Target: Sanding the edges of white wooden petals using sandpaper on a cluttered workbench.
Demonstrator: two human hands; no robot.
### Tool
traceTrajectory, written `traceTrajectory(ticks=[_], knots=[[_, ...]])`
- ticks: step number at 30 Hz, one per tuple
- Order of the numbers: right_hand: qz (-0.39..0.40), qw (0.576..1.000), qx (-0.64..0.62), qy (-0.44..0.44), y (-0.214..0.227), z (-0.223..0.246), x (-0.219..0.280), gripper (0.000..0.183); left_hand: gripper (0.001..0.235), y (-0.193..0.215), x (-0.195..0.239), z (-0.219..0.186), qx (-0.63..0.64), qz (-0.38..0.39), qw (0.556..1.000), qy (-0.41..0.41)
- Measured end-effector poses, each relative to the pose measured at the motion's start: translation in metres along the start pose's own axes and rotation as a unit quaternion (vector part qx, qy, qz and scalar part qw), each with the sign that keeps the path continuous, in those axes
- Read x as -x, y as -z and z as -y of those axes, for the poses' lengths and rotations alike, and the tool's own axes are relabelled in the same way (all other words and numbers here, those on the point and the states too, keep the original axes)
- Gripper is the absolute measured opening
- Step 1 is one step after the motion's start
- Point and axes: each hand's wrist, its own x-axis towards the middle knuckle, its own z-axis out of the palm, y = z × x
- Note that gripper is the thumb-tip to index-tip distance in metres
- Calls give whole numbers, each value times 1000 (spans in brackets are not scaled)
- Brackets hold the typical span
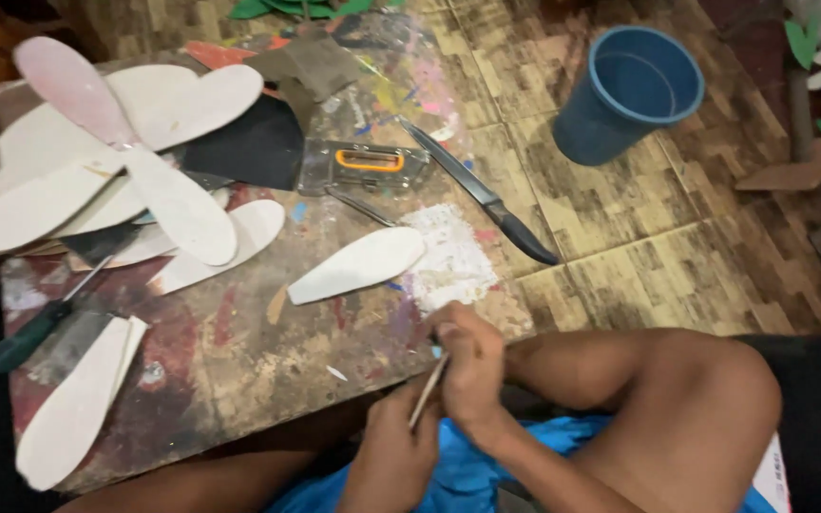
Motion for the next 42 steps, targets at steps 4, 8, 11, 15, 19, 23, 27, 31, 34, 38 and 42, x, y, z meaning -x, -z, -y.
traceTrajectory(ticks=[4, 8, 11, 15, 19, 23, 27, 31, 34, 38, 42], knots=[[5, 999, 15, 39, -5, 11, -1, 27, 51, 4, -2, 5, -35, -37, 996, -77], [0, 998, 2, 61, -2, 26, -11, 27, 54, 11, -13, -15, -67, -22, 991, -116], [-38, 999, -21, 29, 0, 33, -15, 21, 50, 16, -20, -20, -104, 6, 994, -12], [-40, 997, -4, 66, 1, 35, -19, 25, 58, 36, -26, -59, -209, 96, 960, 158], [-49, 997, 0, 64, 2, 41, -18, 28, 55, 44, -31, -79, -240, 138, 947, 163], [-47, 997, -25, 48, 4, 44, -17, 29, 57, 44, -32, -86, -236, 139, 943, 189], [-57, 998, -29, 20, 3, 29, -12, 25, 55, 41, -39, -74, -239, 155, 949, 133], [-50, 998, -27, -22, 8, 29, -9, 25, 43, 33, -41, -66, -219, 211, 935, 183], [-44, 998, -27, -31, 8, 24, -10, 27, 47, 28, -44, -49, -240, 176, 937, 184], [-37, 996, 15, -82, 7, 13, -9, 25, 42, 30, -48, -47, -204, 175, 951, 150], [-44, 994, 44, -92, 5, 7, -13, 25, 48, 34, -51, -59, -206, 189, 941, 191]])
